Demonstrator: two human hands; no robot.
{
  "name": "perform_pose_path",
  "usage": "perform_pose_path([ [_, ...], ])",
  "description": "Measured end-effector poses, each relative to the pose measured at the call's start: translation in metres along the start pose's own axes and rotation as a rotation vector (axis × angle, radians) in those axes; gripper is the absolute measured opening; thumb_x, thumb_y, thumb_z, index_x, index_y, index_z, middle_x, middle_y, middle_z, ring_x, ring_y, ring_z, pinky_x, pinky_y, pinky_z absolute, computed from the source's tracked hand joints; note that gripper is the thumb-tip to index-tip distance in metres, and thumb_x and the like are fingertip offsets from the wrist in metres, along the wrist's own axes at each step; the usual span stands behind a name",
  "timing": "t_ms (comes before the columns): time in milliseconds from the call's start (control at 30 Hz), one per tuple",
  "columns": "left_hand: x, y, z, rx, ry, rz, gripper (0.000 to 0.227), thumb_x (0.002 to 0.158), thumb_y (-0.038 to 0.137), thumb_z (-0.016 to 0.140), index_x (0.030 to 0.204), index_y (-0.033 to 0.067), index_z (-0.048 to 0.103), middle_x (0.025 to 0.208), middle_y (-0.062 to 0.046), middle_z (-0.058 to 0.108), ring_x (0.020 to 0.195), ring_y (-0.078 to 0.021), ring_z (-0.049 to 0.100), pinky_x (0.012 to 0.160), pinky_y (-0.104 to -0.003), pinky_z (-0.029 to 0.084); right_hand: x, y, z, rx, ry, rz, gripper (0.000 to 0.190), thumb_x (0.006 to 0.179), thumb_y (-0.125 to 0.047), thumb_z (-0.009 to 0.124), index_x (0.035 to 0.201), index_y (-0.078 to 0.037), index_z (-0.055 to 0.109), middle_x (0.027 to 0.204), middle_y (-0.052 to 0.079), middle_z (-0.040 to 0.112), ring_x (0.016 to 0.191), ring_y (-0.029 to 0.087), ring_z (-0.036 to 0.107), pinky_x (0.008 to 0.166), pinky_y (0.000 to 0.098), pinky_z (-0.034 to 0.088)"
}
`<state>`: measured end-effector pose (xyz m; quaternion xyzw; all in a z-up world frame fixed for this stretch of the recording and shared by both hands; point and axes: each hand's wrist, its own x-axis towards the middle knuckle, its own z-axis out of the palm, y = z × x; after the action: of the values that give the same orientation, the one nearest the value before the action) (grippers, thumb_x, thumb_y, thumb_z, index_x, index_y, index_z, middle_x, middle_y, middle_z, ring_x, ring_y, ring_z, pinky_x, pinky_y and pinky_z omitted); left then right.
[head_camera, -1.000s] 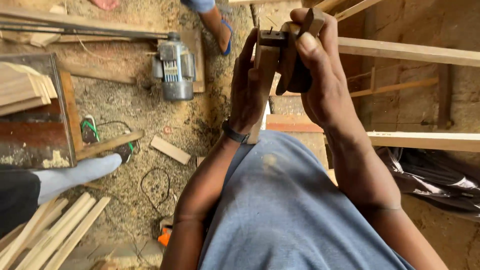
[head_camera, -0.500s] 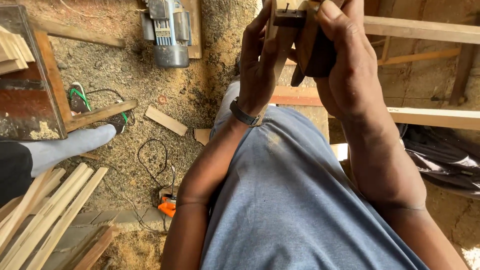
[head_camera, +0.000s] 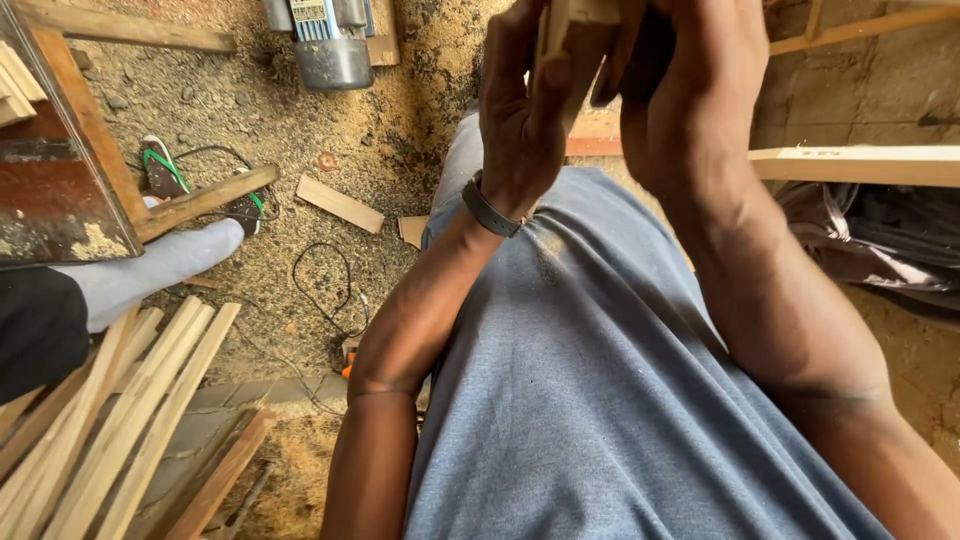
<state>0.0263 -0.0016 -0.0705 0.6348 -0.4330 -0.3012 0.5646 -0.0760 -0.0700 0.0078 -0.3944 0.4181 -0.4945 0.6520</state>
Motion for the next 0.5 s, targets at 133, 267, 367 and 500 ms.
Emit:
perform_pose_path([
  [133,-0.005,-0.002,0.005,-0.21,-0.018,-0.011,0.062,0.105,0.064,0.052,0.148,0.0192,0.049,0.133,-0.005,0.059,0.122,-0.0172,0.061,0.106,-0.033,0.053,0.024,0.022,-0.031,-0.706,-0.057,-0.021,0.036,0.083,0.004,0.054,0.083,-0.018,0.025,0.081,-0.008,0.022,0.077,0.01,0.022,0.056,0.0321,0.018],
  [267,0.004,-0.004,-0.003,-0.319,-0.04,0.067,0.086,0.095,0.074,0.063,0.158,0.0172,0.044,0.162,-0.003,0.051,0.132,-0.0168,0.062,0.105,-0.033,0.06,0.041,0.001,-0.002,-0.265,0.043,0.148,0.027,0.084,-0.012,0.06,0.074,-0.018,0.035,0.066,-0.006,0.032,0.059,0.01,0.033,0.046,0.0315,0.025],
  [367,0.014,-0.002,-0.005,-0.13,-0.055,0.112,0.071,0.106,0.059,0.058,0.16,0.0164,0.039,0.149,-0.006,0.058,0.129,-0.0183,0.061,0.107,-0.035,0.054,0.052,-0.012,0.024,0.093,0.048,0.313,0.028,0.085,-0.024,0.065,0.068,-0.018,0.043,0.055,-0.004,0.04,0.045,0.01,0.041,0.039,0.0311,0.031],
  [500,0.02,-0.011,0.007,-0.196,0.03,-0.015,0.056,0.101,0.051,0.064,0.146,0.0196,0.052,0.127,0.0,0.065,0.107,-0.0124,0.067,0.085,-0.029,0.056,0.034,-0.042,0.033,0.007,0.039,0.362,0.013,0.091,-0.021,0.058,0.098,-0.015,0.049,0.079,0.001,0.05,0.065,0.011,0.054,0.045,0.0262,0.036],
])
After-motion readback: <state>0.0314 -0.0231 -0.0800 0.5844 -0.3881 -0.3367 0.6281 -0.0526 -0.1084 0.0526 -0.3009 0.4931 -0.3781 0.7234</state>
